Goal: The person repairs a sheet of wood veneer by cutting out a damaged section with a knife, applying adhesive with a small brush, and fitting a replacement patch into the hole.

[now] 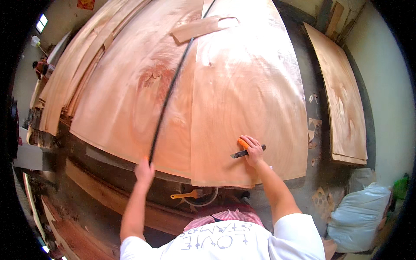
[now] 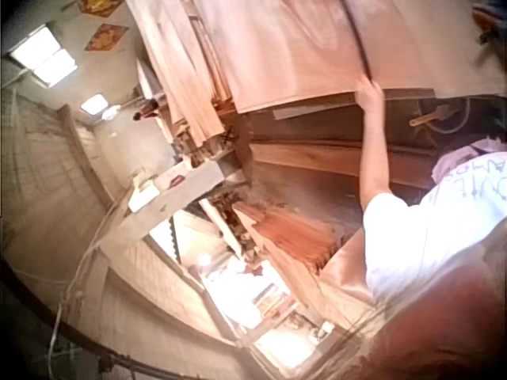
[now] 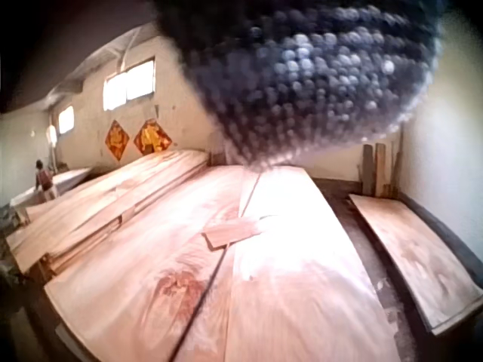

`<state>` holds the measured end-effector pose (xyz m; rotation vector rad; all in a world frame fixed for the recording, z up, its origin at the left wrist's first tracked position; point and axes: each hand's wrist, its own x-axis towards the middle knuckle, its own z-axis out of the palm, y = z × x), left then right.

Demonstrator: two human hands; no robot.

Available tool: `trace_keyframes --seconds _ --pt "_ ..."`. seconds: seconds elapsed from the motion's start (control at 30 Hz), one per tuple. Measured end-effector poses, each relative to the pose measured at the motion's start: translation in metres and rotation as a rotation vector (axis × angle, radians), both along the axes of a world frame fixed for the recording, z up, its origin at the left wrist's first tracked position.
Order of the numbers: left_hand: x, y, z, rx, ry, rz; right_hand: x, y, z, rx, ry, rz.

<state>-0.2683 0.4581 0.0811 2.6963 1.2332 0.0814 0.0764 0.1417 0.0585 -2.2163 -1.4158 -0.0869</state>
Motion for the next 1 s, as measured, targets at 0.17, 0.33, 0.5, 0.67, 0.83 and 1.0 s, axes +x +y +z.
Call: trace_keyframes --seconds 0.17,0.33,0.5,0.67,0.83,1.0 --pt "-0.079 -0.173 0.026 -0.455 -0.128 0.035 -0.003 0.000 0.004 0.045 0.025 0.003" --pt "-0.058 -0.272 0.015 -0.930 -0.167 0.177 0.002 -0.014 -0.012 -0.070 -0.032 -0.098" --pt "0.011 -0.265 0.060 -1.397 -0.715 0.420 -0.022 -0.054 -0.015 -0.038 -0.004 -0.158" --pt "-0.009 -0.202 0.103 -1.750 -1.131 0.428 -0.023 -0.122 -0.021 -0.160 -0.008 -0.152" --pt "-0.019 -0.180 0.126 -1.048 -0.708 0.387 -0.023 -0.143 -0.015 -0.216 -0.032 -0.124" --pt "-0.018 -0.210 0.089 -1.022 -0.722 0.389 -0.031 -0.131 -0.005 -0.082 -0.003 -0.126"
